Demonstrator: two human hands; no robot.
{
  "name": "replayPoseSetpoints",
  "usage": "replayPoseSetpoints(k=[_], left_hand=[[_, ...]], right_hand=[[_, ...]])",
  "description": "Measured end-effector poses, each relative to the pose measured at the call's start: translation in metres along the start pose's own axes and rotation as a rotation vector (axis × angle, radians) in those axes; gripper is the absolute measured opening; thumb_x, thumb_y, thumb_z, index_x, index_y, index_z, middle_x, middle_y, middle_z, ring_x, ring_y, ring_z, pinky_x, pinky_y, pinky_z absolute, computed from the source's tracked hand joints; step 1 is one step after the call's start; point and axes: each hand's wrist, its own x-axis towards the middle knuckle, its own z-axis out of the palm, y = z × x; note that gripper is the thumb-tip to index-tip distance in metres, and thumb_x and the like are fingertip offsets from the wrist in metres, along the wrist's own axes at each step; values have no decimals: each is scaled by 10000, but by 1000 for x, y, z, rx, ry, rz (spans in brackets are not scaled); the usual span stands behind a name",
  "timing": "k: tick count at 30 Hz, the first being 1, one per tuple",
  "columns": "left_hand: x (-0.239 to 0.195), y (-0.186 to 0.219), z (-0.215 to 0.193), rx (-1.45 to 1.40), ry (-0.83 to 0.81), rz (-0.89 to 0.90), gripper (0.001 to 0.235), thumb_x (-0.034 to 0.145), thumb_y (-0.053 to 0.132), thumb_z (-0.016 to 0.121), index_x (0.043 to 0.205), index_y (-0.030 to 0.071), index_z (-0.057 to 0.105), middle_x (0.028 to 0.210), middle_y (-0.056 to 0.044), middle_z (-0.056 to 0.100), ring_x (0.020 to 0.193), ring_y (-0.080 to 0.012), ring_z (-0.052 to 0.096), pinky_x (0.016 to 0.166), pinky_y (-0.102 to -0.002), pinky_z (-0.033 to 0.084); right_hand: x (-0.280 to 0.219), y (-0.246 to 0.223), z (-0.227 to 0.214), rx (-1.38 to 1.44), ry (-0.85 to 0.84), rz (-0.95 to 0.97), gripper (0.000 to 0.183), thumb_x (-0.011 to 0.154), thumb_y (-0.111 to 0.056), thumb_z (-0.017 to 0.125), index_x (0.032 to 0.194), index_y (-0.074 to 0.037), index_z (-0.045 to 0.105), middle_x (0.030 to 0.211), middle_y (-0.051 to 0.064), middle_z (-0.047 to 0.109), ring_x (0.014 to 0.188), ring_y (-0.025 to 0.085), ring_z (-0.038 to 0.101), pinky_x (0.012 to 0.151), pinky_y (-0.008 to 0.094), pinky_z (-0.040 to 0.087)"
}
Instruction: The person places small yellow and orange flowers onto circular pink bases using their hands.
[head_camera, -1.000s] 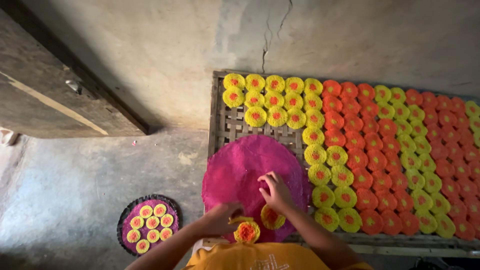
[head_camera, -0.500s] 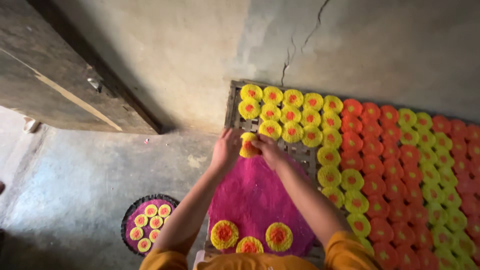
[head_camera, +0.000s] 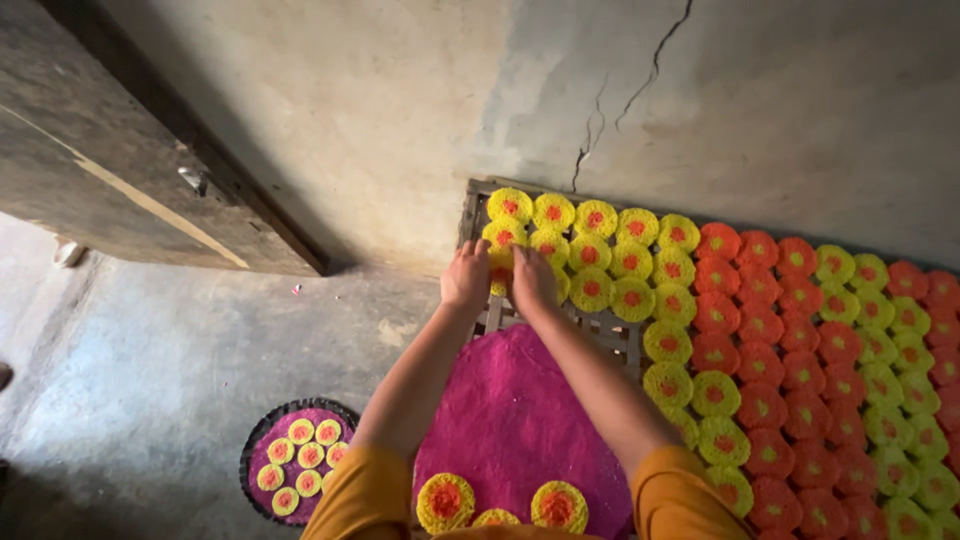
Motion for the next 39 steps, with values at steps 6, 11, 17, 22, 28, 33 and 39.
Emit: replayPoseSetpoints(k=[6, 11, 17, 22, 28, 33, 39], left_hand=[[-28, -17, -4, -222, 96, -130, 153, 1041, 202, 585, 1174, 220, 659, 1235, -61, 660, 1138, -326, 653, 896, -452, 564], [-151, -61, -26, -328, 121, -44, 555, 897, 320, 742, 1309, 13, 533, 1249, -240, 572, 1100, -417, 612, 925, -490, 520], [-299, -71, -47, -527, -159, -394, 576, 735, 286, 857, 1137, 2, 558, 1040, -132, 678, 943, -294, 717, 787, -402, 596], [-324, -60, -68, -283, -73, -163, 335, 815, 229, 825, 965, 7, 623, 889, -150, 637, 832, -335, 636, 742, -441, 519], [-328, -44, -74, -435, -156, -211, 231, 924, 204, 735, 1022, 15, 646, 853, -130, 654, 762, -231, 600, 705, -371, 515], [-330, -26, -71, -971, -287, -379, 231, 987, 165, 682, 1146, -1, 661, 868, -46, 638, 769, -93, 538, 666, -287, 489], [-326, -37, -70, -934, -242, -357, 210, 986, 156, 638, 1147, 21, 642, 910, -10, 677, 812, -76, 597, 706, -255, 521]], right_hand=[[-34, -27, -62, 56, 125, -92, 476, 784, 23, 677, 1253, -42, 631, 1150, 209, 650, 1062, 401, 627, 865, 470, 538], [-154, -47, -127, 335, -44, -198, 264, 854, -73, 754, 1105, -70, 676, 1118, 97, 671, 950, 271, 679, 801, 373, 567], [-282, -45, -160, 403, -210, 81, 243, 853, -57, 765, 1088, -67, 704, 990, 71, 677, 734, 204, 684, 657, 329, 555], [-341, -88, -155, 534, -158, 161, 232, 853, -41, 755, 1078, -54, 698, 954, 93, 679, 781, 212, 721, 678, 322, 574], [-346, -145, -137, 673, -186, 97, 310, 869, -140, 775, 1130, -11, 669, 1037, 150, 709, 933, 290, 713, 784, 390, 558], [-348, -167, -129, 892, -262, 502, 497, 835, -274, 796, 1192, -3, 581, 1037, 135, 673, 879, 261, 682, 750, 419, 560], [-348, -131, -126, 959, -298, 375, 280, 868, -127, 672, 1124, -12, 669, 1042, 107, 744, 953, 205, 713, 848, 369, 565]])
